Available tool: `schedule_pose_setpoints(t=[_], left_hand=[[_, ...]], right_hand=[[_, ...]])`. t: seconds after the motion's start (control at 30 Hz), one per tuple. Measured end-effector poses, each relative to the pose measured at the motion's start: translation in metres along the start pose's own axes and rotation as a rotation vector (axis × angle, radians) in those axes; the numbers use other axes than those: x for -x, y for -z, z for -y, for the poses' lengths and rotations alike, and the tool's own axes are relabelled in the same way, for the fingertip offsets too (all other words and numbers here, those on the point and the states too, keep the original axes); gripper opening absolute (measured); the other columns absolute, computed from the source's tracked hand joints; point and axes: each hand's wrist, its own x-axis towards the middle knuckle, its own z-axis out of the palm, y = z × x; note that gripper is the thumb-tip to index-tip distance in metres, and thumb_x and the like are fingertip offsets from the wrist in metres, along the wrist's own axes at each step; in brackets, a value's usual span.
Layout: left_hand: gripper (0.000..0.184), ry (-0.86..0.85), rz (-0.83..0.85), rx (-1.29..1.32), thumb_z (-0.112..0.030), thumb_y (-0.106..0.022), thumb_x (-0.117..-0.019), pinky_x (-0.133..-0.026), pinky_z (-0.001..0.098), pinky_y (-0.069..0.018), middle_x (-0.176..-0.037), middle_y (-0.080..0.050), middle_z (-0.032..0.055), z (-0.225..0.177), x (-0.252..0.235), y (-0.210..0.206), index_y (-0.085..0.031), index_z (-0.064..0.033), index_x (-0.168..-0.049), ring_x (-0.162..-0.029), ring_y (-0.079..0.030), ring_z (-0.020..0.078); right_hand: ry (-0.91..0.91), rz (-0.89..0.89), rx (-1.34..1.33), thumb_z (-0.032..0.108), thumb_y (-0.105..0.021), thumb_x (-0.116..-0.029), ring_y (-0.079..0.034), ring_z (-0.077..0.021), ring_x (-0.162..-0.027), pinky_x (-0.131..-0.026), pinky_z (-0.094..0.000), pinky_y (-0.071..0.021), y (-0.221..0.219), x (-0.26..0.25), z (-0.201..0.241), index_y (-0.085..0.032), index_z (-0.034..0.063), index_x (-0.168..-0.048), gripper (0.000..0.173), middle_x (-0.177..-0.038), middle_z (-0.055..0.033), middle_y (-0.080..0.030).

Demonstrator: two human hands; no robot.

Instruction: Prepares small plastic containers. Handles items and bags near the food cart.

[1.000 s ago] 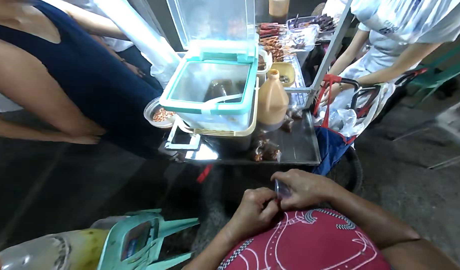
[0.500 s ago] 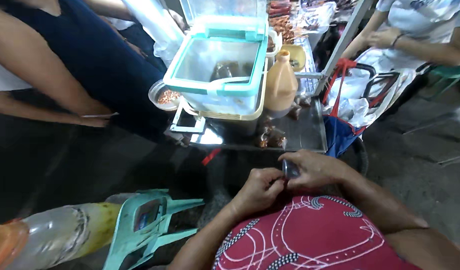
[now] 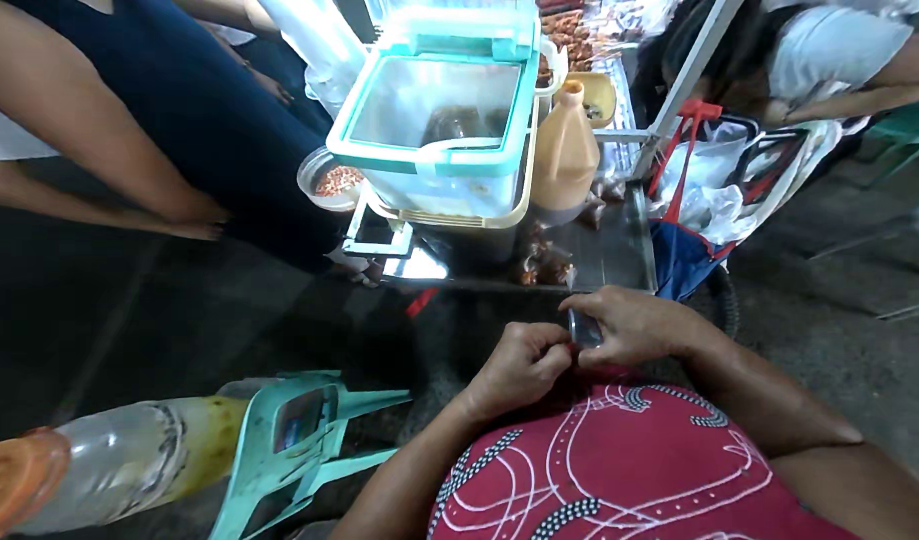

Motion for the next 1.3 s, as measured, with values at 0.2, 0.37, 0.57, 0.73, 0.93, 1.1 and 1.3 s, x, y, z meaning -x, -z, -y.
schedule_pose_setpoints(t=[0.2,0.37,0.57,0.73,0.93,1.1,1.3], left_hand=[[0.021,0.036,-0.069,-0.156,-0.005,-0.052,-0.0896,-0.057,0.0149,-0.0448,-0.072,-0.067,0.0015,-0.006,0.003,-0.008,-0.071,0.0001,-0.083,-0.062,-0.056,-0.0027],[0.021,0.072,-0.148,-0.185,-0.007,-0.053,-0.0889,-0.058,0.0154,-0.046,-0.072,-0.068,0.0019,-0.008,0.006,-0.014,-0.072,-0.0003,-0.083,-0.063,-0.058,-0.0023],[0.017,-0.075,-0.326,-0.386,-0.008,-0.058,-0.0856,-0.059,0.0203,-0.0517,-0.071,-0.069,0.0075,0.002,0.013,-0.024,-0.072,0.0002,-0.081,-0.063,-0.064,0.0061],[0.019,-0.055,-0.431,-0.585,-0.01,-0.057,-0.0875,-0.061,0.0246,-0.0541,-0.072,-0.07,0.0078,0.006,0.017,-0.008,-0.073,-0.0015,-0.082,-0.064,-0.065,0.011],[0.032,-0.139,-0.385,-0.635,-0.016,-0.061,-0.0873,-0.083,0.0362,-0.0591,-0.099,-0.075,0.0149,0.003,0.013,-0.006,-0.072,0.0029,-0.11,-0.091,-0.072,0.0244],[0.046,-0.291,-0.088,-0.834,-0.013,-0.064,-0.0954,-0.099,0.047,-0.0555,-0.143,-0.056,0.0278,0.001,0.012,-0.001,-0.061,-0.0079,-0.141,-0.126,-0.059,0.0466],[0.04,-0.41,-0.145,-1.038,-0.009,-0.058,-0.0983,-0.102,0.0461,-0.0525,-0.13,-0.065,0.0254,0.015,0.009,0.02,-0.06,0.0028,-0.137,-0.117,-0.064,0.0423]], right_hand=[[-0.028,-0.005,0.045,0.039,-0.076,-0.0858,-0.068,-0.0334,-0.091,-0.083,-0.0551,-0.0539,-0.003,-0.002,0.002,-0.06,-0.0013,-0.132,0.063,-0.1,-0.0196,-0.07],[-0.04,-0.021,0.075,0.038,-0.075,-0.0867,-0.067,-0.0347,-0.087,-0.081,-0.0556,-0.0536,-0.005,0.0,0.008,-0.058,-0.0035,-0.134,0.065,-0.097,-0.0206,-0.069],[-0.273,0.091,0.105,0.036,-0.078,-0.0876,-0.066,-0.0381,-0.109,-0.094,-0.0579,-0.0519,-0.005,0.013,0.03,-0.042,0.0009,-0.148,0.078,-0.118,-0.0214,-0.066],[-0.276,0.009,0.105,0.037,-0.072,-0.0935,-0.066,-0.0386,-0.105,-0.093,-0.0578,-0.0522,-0.006,0.033,0.022,-0.046,-0.0035,-0.143,0.068,-0.114,-0.0224,-0.066],[-0.252,-0.068,0.107,0.047,-0.069,-0.0927,-0.068,-0.0389,-0.101,-0.087,-0.0601,-0.0528,-0.006,0.022,0.023,-0.053,0.0038,-0.139,0.066,-0.111,-0.0205,-0.068],[-0.211,-0.03,-0.145,0.022,-0.072,-0.0907,-0.066,-0.0309,-0.102,-0.09,-0.0514,-0.0528,-0.001,0.003,0.017,-0.055,0.0001,-0.135,0.053,-0.113,-0.0201,-0.067],[0.058,-0.036,-0.528,0.033,-0.071,-0.0941,-0.06,-0.0084,-0.119,-0.103,-0.0235,-0.0481,-0.003,-0.009,0.017,-0.03,-0.0047,-0.157,0.083,-0.138,-0.0177,-0.059]])
